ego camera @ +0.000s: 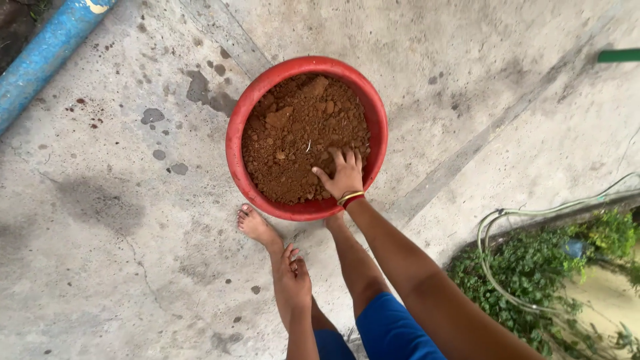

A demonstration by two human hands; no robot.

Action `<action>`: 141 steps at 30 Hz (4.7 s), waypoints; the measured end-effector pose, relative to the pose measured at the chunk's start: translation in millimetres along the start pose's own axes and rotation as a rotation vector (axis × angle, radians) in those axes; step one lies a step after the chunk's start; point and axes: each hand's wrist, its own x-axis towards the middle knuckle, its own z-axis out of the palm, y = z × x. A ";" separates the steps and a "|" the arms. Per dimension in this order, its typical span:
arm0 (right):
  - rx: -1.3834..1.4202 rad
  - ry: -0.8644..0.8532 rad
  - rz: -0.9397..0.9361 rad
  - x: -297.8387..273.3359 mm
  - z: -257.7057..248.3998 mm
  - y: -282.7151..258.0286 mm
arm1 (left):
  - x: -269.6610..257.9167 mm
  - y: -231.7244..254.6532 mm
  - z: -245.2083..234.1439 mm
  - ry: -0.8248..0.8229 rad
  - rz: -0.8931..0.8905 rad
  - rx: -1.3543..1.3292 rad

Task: Using a trowel and hands to break up and mix soil in a plastic basin and transfer some to a smaller container.

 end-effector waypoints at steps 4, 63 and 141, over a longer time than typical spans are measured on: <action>-0.003 -0.024 -0.033 -2.7 -1.2 7.0 | 1.9 -15.9 6.9 -0.003 0.028 -0.126; 0.849 -0.455 0.098 11.8 -32.3 -37.7 | 93.0 115.8 35.2 -0.197 0.240 -0.528; 0.844 -0.440 0.343 22.6 -55.0 -50.0 | -47.7 122.7 -163.8 -0.244 0.315 -1.796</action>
